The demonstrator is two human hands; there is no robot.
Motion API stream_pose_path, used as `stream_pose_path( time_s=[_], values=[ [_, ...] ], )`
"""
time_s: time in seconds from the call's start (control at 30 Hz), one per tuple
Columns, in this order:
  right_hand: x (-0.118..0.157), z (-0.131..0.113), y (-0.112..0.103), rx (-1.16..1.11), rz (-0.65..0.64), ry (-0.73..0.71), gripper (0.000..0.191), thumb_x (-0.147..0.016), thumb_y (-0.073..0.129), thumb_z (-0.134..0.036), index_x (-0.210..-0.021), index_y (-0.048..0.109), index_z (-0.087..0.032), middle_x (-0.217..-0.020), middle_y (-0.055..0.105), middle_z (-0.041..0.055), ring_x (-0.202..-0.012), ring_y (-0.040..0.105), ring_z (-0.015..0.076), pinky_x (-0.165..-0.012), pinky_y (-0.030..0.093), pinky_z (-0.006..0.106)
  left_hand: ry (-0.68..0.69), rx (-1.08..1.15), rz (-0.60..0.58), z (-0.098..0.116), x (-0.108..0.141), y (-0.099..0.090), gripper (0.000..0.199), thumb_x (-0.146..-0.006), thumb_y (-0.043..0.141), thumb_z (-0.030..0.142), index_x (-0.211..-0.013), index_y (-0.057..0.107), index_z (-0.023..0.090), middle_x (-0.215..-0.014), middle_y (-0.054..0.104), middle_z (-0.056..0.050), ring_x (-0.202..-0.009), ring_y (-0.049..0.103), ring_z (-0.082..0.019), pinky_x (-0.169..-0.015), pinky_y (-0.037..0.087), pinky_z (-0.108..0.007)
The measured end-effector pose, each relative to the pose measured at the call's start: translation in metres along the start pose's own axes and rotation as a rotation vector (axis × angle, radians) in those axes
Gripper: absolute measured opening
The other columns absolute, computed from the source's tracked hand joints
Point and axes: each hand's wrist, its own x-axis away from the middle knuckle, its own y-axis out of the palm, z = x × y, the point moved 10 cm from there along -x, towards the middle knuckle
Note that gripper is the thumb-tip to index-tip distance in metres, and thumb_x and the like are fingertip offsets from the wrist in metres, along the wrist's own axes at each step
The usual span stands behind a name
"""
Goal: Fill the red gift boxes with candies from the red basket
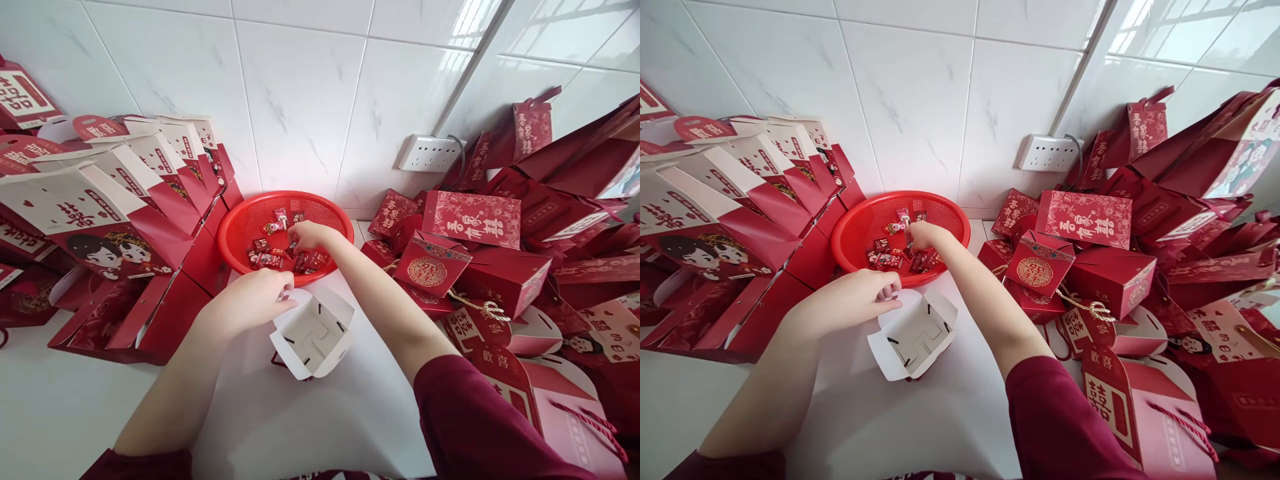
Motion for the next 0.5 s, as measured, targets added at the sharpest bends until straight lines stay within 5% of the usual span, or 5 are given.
stream_pose_path(
  time_s=[0.27,0.4,0.5],
  values=[
    [0.088,-0.005,-0.023,-0.297,0.418,-0.156,0.023,-0.087,0.057,-0.021,-0.11,0.059,-0.016,-0.118,0.064,0.0059,-0.096,0.059,0.0136,-0.086,0.047,0.027,-0.033,0.15,0.08,-0.005,-0.003,-0.013,0.034,-0.086,0.056,0.054,-0.083,0.065,0.022,-0.084,0.072,-0.002,-0.077,0.067,-0.02,-0.064,0.047,-0.027],
    [0.126,-0.024,-0.028,-0.654,0.444,-0.329,0.026,-0.086,0.064,-0.028,-0.109,0.056,-0.018,-0.113,0.063,0.0053,-0.086,0.061,0.0126,-0.08,0.051,0.029,-0.073,0.385,0.303,-0.012,-0.005,-0.039,0.046,-0.085,0.057,0.065,-0.086,0.068,0.02,-0.087,0.073,-0.003,-0.081,0.067,-0.019,-0.071,0.052,-0.028],
    [0.147,-0.042,-0.037,-0.735,0.457,-0.413,0.027,-0.083,0.071,-0.028,-0.105,0.057,-0.02,-0.108,0.062,0.004,-0.088,0.06,0.0137,-0.08,0.051,0.03,0.006,0.613,0.305,-0.006,-0.007,-0.041,0.039,-0.085,0.064,0.057,-0.097,0.071,0.021,-0.092,0.073,-0.004,-0.08,0.068,-0.017,-0.07,0.056,-0.028]
  ],
)
